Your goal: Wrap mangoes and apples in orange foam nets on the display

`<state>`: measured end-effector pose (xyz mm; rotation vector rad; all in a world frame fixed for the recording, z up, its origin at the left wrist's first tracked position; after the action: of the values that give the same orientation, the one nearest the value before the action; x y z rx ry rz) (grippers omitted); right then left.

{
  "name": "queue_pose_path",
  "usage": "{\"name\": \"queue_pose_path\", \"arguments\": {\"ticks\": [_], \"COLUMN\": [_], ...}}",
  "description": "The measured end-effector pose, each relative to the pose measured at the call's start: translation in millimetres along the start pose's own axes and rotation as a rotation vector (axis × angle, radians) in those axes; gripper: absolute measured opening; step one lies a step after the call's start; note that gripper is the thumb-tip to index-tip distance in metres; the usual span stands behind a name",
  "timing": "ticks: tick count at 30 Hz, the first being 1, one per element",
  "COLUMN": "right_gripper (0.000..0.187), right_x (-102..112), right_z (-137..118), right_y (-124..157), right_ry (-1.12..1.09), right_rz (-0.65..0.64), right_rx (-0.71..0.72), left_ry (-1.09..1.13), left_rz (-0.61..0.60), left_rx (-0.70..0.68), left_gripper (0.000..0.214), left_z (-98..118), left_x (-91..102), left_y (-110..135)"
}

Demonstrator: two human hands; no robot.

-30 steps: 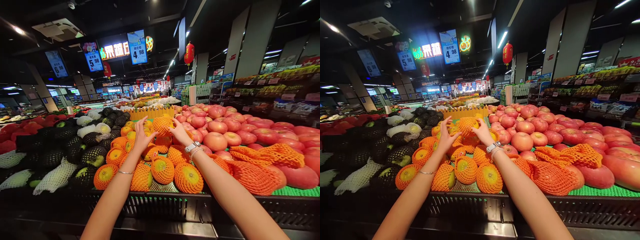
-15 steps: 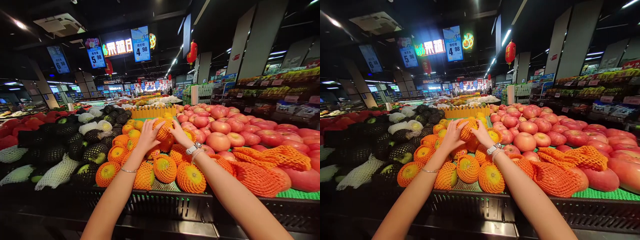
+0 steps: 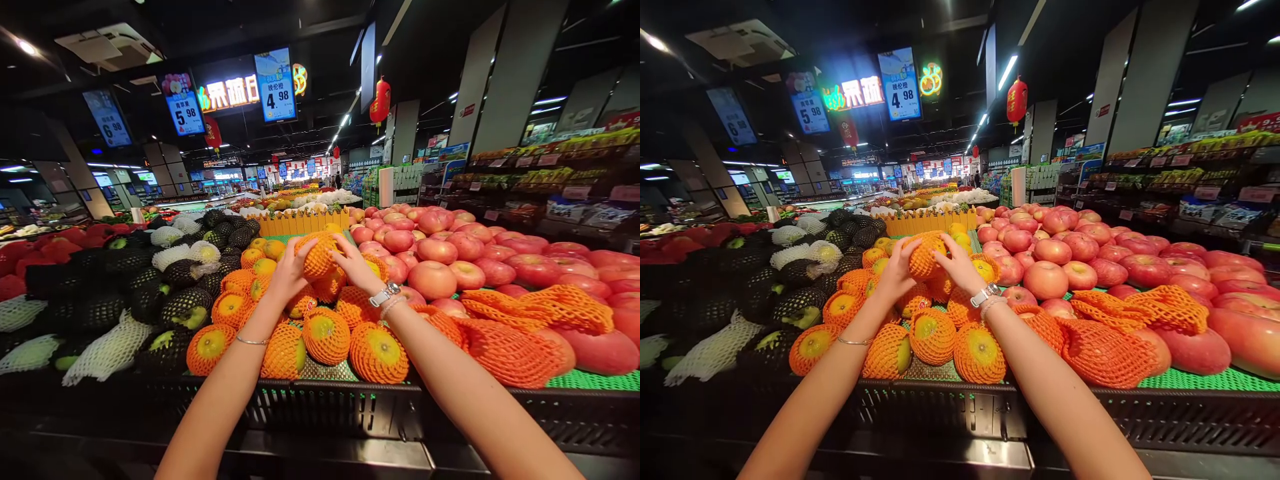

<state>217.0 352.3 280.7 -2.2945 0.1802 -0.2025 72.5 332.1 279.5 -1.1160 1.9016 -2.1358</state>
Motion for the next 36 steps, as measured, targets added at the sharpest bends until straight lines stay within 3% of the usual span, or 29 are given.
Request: {"name": "queue_pose_path", "arguments": {"ticks": [3,5,8,11,13,16,19,22,25,29,33,36], "right_gripper": [0.041,0.053,0.082,0.091,0.087,0.077,0.085,0.095,0.081,0.060,0.048,0.042], "right_x": [23,31,6,-28,-40,-43,-28,5,31,36,38,36], "right_z": [-10,-8,3,-1,-9,-14,-7,-9,-22,-29,-31,-35], "right_y": [-5,-7,-2,16,24,24,10,-5,-9,-8,-9,-9], "right_ry": [-0.071,-0.205,-0.423,-0.505,-0.539,-0.539,-0.336,-0.008,0.271,0.515,0.636,0.697], "right_rz": [0.179,0.245,0.037,-0.236,-0.320,-0.352,-0.261,-0.030,0.149,0.156,0.139,0.111], "right_rx": [0.016,-0.030,-0.224,-0.338,-0.354,-0.343,-0.292,-0.127,0.057,0.129,0.088,0.050], "left_ry": [0.049,0.080,0.138,0.169,0.152,0.096,0.007,-0.144,-0.371,-0.564,-0.549,-0.488], "left_rz": [0.180,0.299,0.394,0.319,0.253,0.206,0.156,-0.019,-0.320,-0.581,-0.785,-0.894], "left_rx": [0.115,0.240,0.349,0.328,0.304,0.309,0.350,0.426,0.438,0.387,0.424,0.428], "left_gripper": [0.093,0.100,0.102,0.105,0.106,0.103,0.098,0.090,0.085,0.080,0.075,0.084], "left_z": [-10,-18,-23,-21,-19,-21,-25,-36,-45,-47,-55,-61], "left_x": [15.5,26.2,33.9,26.0,19.6,16.2,14.0,0.0,-27.5,-61.5,-89.6,-99.2], "left_y": [-1,-1,1,-2,-2,0,-7,-23,-43,-56,-46,-44]}}
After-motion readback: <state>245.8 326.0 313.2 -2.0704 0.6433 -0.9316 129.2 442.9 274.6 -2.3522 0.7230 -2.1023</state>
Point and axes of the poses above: each hand's wrist, its own y-axis away from the middle knuckle, its own x-axis out of the back of the hand, z = x × y, the point moved 9 cm from there along -y, towards the middle knuckle, and after that the axes turned 5 degrees about z, right-handed, at the moved point
